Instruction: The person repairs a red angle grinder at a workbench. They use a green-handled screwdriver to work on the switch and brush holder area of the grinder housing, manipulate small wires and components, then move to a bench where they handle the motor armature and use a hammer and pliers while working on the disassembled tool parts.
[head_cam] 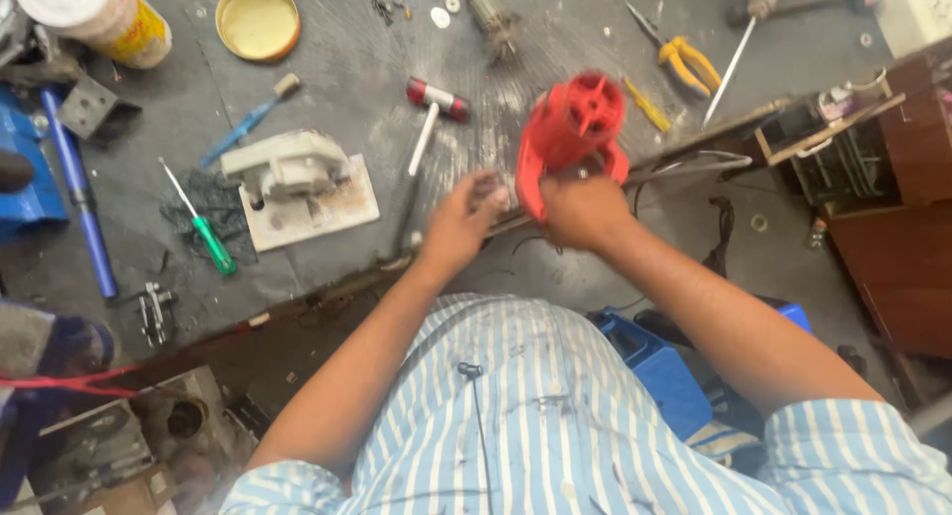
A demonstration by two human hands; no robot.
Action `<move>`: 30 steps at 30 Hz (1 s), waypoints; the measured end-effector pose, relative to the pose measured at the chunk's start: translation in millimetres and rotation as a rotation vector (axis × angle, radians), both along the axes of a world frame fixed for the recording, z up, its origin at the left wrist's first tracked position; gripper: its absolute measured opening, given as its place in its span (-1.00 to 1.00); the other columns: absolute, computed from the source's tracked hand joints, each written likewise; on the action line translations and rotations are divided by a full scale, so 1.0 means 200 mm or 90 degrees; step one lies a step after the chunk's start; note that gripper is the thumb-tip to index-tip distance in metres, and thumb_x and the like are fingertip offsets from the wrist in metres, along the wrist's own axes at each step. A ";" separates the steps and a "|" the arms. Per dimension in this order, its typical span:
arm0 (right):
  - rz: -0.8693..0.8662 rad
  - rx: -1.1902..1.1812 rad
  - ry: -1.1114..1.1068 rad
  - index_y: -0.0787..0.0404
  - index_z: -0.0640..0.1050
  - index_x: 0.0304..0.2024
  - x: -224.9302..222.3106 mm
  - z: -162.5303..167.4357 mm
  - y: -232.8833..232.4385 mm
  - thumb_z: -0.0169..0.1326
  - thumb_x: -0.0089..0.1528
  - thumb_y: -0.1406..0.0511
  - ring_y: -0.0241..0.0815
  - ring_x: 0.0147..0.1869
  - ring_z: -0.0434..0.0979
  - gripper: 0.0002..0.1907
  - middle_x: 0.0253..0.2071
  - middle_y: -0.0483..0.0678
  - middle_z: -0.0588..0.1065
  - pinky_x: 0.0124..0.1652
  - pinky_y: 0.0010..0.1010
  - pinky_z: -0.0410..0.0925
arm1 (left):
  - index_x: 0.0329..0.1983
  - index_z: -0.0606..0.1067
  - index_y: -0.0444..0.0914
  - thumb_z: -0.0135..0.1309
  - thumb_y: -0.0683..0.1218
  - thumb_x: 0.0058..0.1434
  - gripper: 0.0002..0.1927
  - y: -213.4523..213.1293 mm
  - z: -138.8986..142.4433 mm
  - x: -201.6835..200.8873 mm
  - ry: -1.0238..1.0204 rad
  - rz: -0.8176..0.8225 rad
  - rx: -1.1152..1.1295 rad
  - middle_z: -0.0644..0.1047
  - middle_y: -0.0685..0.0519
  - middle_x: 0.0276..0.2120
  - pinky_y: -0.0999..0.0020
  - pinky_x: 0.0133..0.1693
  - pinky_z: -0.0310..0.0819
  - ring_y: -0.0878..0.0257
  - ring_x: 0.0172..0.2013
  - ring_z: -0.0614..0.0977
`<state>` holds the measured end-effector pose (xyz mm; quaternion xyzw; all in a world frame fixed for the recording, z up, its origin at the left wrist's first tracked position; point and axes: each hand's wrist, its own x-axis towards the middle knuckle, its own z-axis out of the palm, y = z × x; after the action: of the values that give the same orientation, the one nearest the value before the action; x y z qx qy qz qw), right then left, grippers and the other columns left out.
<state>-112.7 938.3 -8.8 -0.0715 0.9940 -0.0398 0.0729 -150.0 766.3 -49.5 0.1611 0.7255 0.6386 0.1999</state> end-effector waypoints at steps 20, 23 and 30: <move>0.237 -0.159 0.045 0.31 0.51 -0.06 -0.52 -0.19 0.42 0.24 0.08 -0.10 0.10 -0.16 0.59 -0.33 -0.11 0.11 0.50 -0.31 -0.11 0.48 | 0.06 0.58 -0.26 0.24 0.01 0.18 -0.58 0.42 -0.10 -0.58 0.149 0.077 -0.280 0.59 -0.19 -0.16 0.00 -0.13 0.51 -0.17 -0.14 0.63; 0.259 -0.158 0.133 0.28 0.52 -0.09 -0.59 -0.24 0.44 0.28 0.07 -0.07 0.07 -0.06 0.58 -0.37 -0.10 0.07 0.50 -0.25 -0.15 0.48 | 0.05 0.55 -0.23 0.21 0.03 0.20 -0.60 0.46 -0.11 -0.62 0.180 0.124 -0.317 0.59 -0.12 -0.14 -0.01 -0.17 0.52 -0.15 -0.16 0.63; 0.309 -0.084 0.071 0.21 0.58 -0.12 -0.61 -0.27 0.52 0.24 -0.03 0.03 0.02 -0.10 0.57 -0.47 -0.12 0.04 0.55 -0.16 -0.10 0.47 | -0.11 0.59 -0.18 0.20 0.06 0.23 -0.72 0.51 -0.02 -0.66 0.150 0.141 -0.471 0.62 -0.06 -0.22 -0.03 -0.28 0.52 -0.12 -0.26 0.66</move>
<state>-235.3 1042.1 -61.9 -0.3144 0.9455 -0.0820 0.0205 -282.4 869.1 -53.8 0.0714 0.9373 0.3290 0.0899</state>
